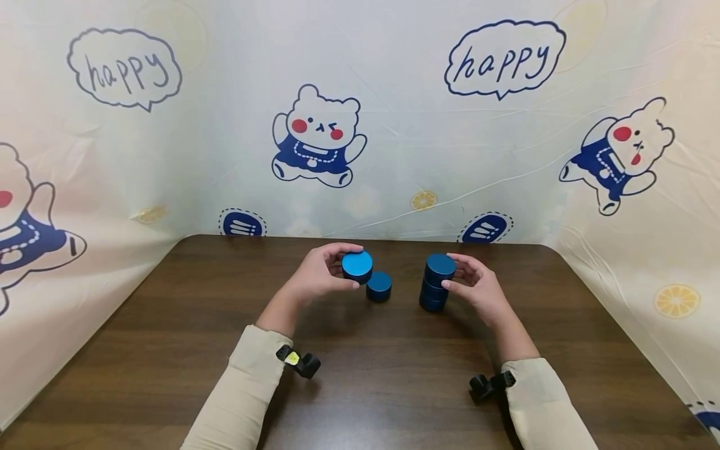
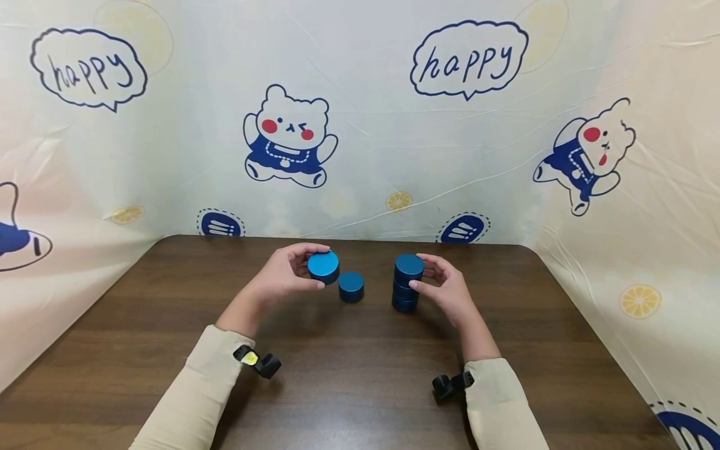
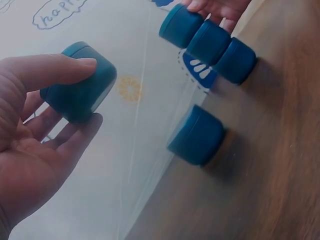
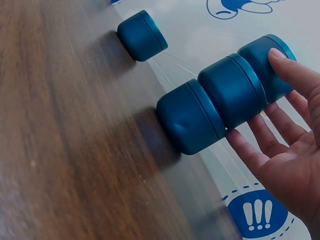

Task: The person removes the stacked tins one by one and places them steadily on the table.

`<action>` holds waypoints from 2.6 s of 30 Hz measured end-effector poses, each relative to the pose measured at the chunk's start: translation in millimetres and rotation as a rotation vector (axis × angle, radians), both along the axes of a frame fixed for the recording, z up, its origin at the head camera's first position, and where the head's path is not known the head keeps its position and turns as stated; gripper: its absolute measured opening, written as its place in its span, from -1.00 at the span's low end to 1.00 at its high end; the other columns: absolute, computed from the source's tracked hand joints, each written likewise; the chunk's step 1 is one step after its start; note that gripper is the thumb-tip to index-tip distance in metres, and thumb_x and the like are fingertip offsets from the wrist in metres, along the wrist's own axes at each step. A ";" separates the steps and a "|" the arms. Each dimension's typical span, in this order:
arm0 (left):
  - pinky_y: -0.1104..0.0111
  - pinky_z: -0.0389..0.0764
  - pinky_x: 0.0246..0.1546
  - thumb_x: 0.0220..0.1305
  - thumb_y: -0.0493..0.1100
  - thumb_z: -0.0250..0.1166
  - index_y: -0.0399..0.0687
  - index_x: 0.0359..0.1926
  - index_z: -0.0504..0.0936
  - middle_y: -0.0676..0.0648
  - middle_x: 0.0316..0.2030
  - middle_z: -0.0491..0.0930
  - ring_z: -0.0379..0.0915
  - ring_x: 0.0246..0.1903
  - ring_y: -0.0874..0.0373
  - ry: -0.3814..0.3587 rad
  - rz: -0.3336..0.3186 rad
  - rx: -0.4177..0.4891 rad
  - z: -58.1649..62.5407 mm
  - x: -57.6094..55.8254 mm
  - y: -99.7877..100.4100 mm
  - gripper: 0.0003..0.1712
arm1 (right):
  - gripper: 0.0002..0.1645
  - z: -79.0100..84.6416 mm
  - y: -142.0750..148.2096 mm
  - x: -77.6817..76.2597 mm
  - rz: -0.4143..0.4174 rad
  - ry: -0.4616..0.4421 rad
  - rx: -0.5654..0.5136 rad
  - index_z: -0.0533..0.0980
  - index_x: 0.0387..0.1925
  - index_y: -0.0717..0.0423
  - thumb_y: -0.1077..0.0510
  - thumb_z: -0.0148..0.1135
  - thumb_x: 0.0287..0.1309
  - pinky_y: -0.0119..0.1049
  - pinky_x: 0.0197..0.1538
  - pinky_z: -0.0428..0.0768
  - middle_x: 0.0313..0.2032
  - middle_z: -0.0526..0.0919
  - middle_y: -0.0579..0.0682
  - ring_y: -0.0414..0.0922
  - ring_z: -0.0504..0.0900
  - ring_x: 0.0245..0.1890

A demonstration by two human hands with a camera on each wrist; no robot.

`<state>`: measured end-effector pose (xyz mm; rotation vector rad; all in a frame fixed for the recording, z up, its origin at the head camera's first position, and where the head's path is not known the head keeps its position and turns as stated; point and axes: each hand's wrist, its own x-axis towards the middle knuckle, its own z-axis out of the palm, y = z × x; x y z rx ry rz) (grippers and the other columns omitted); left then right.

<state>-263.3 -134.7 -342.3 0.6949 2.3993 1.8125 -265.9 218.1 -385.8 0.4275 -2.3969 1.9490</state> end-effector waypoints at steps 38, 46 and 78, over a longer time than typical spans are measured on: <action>0.05 0.45 0.19 -0.04 -0.40 0.52 -0.05 0.22 0.53 -0.14 0.23 0.46 0.40 0.19 -0.11 -0.081 0.072 -0.235 -49.9 -28.0 -29.5 -0.27 | -0.27 -1.4 0.4 -1.1 0.000 -0.007 0.018 0.32 0.34 0.09 0.13 0.38 0.18 -0.25 0.23 0.41 0.23 0.46 0.13 0.01 0.40 0.19; 0.05 0.43 0.20 -0.03 -0.41 0.51 -0.07 0.20 0.53 -0.15 0.22 0.47 0.38 0.21 -0.11 -0.090 0.084 -0.259 -52.4 -27.7 -29.7 -0.29 | -0.27 -0.3 -0.1 -0.3 -0.002 -0.008 0.019 0.32 0.35 0.08 0.13 0.37 0.18 -0.19 0.27 0.39 0.24 0.46 0.12 -0.01 0.40 0.19; -0.02 0.33 0.26 -0.01 -0.40 0.50 -0.17 0.26 0.47 -0.20 0.23 0.45 0.32 0.26 -0.16 -0.064 0.126 -0.254 -63.8 -28.3 -23.2 -0.24 | -0.27 5.1 -0.8 2.4 -0.002 -0.023 0.020 0.30 0.36 0.12 0.19 0.35 0.19 -0.24 0.21 0.43 0.25 0.43 0.16 0.01 0.39 0.19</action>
